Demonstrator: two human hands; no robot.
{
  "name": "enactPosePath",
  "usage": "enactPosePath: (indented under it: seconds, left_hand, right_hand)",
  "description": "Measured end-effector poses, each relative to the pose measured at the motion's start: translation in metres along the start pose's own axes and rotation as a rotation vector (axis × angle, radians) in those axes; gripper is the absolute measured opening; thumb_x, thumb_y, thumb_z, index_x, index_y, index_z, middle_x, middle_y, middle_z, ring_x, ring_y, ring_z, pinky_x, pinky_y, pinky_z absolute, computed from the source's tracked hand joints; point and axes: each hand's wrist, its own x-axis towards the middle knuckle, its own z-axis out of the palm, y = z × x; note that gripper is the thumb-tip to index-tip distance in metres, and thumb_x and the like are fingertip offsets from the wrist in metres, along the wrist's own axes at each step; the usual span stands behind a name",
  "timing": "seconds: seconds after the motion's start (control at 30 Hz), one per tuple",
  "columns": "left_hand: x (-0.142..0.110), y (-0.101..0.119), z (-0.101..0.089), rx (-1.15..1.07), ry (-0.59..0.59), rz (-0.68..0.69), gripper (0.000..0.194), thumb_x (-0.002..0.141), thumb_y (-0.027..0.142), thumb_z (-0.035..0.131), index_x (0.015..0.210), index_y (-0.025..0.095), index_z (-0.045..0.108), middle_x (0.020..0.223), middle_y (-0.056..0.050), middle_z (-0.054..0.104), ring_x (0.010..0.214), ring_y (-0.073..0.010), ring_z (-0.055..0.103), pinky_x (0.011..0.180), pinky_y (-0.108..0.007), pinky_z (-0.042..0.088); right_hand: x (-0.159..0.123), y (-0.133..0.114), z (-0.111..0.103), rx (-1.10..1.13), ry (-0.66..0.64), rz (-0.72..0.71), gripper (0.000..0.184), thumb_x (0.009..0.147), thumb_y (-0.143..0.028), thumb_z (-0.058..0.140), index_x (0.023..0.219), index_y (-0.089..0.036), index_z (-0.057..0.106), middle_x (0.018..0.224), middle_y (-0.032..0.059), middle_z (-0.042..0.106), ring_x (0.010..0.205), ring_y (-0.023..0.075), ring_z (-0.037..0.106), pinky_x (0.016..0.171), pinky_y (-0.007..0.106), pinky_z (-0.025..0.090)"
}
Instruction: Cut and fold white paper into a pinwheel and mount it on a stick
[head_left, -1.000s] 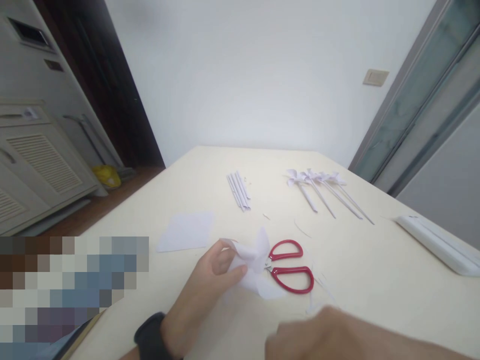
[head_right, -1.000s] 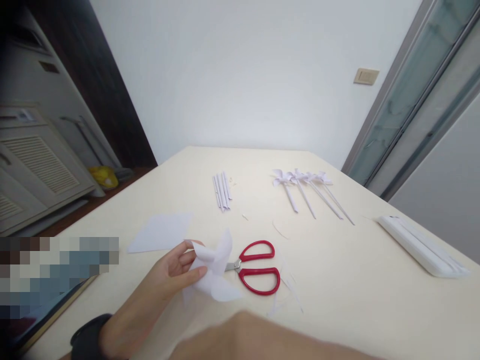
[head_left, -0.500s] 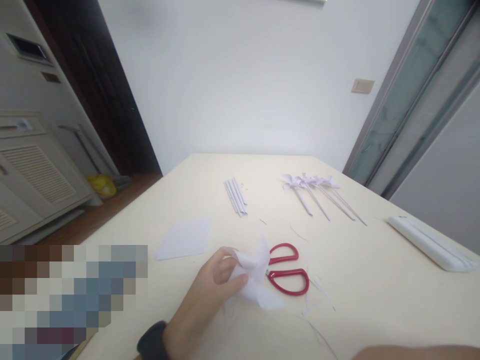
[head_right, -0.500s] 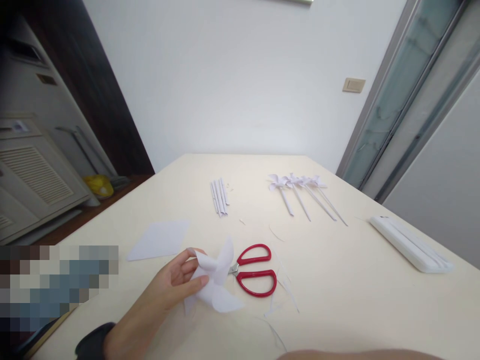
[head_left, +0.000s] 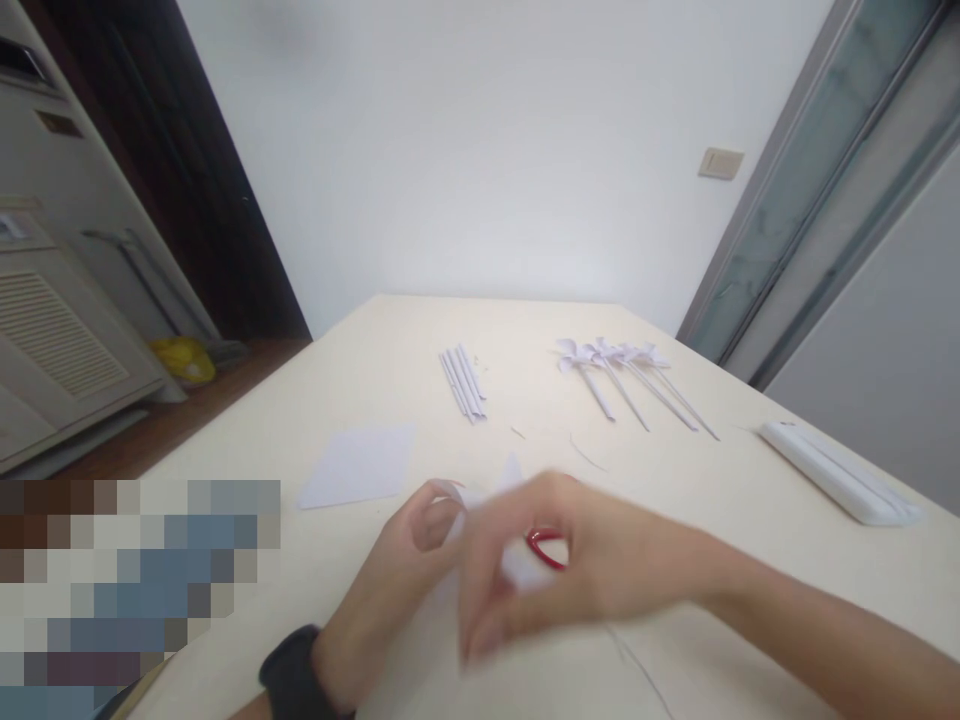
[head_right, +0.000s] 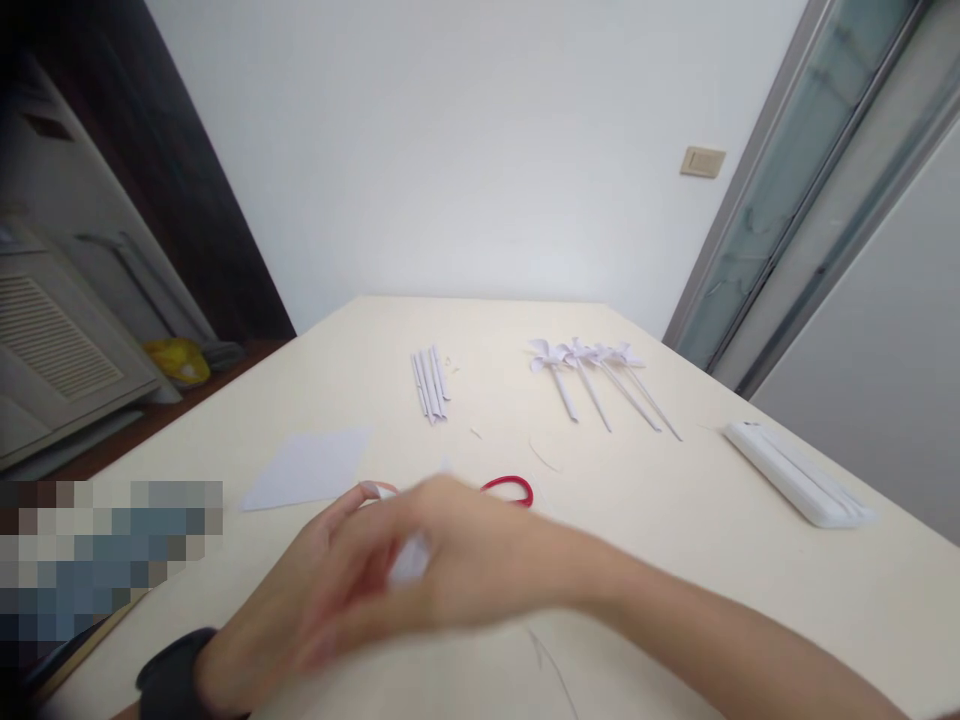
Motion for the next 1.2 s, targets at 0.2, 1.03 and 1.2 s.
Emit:
enactPosePath:
  seconds: [0.2, 1.03, 1.2]
  left_hand:
    - [0.008, -0.014, -0.005, -0.033, -0.003, 0.011, 0.025, 0.063, 0.018, 0.072, 0.082, 0.017, 0.055, 0.079, -0.003, 0.070, 0.074, -0.0187, 0.066, 0.063, -0.023, 0.047]
    - [0.004, -0.004, -0.002, -0.015, 0.012, -0.069, 0.024, 0.065, 0.015, 0.068, 0.087, 0.017, 0.058, 0.087, -0.006, 0.070, 0.077, -0.0213, 0.065, 0.067, -0.028, 0.048]
    - [0.003, -0.002, -0.001, 0.010, 0.052, -0.102, 0.027, 0.064, 0.015, 0.069, 0.089, 0.017, 0.059, 0.088, -0.006, 0.071, 0.077, -0.0219, 0.066, 0.066, -0.027, 0.048]
  right_hand:
    - [0.079, 0.058, -0.063, -0.348, 0.179, 0.282, 0.027, 0.088, -0.028, 0.049, 0.111, -0.015, 0.052, 0.112, 0.0074, 0.054, 0.094, 0.0201, 0.056, 0.078, 0.038, 0.048]
    - [0.033, 0.053, -0.030, -0.388, 0.419, 0.245, 0.010, 0.080, -0.014, 0.050, 0.073, -0.018, 0.056, 0.074, 0.0014, 0.061, 0.067, 0.0139, 0.056, 0.060, 0.025, 0.041]
    - [0.024, 0.052, -0.030, -0.428, 0.401, 0.278, 0.015, 0.076, -0.009, 0.052, 0.064, -0.018, 0.056, 0.067, -0.0007, 0.060, 0.059, 0.0124, 0.053, 0.053, 0.023, 0.038]
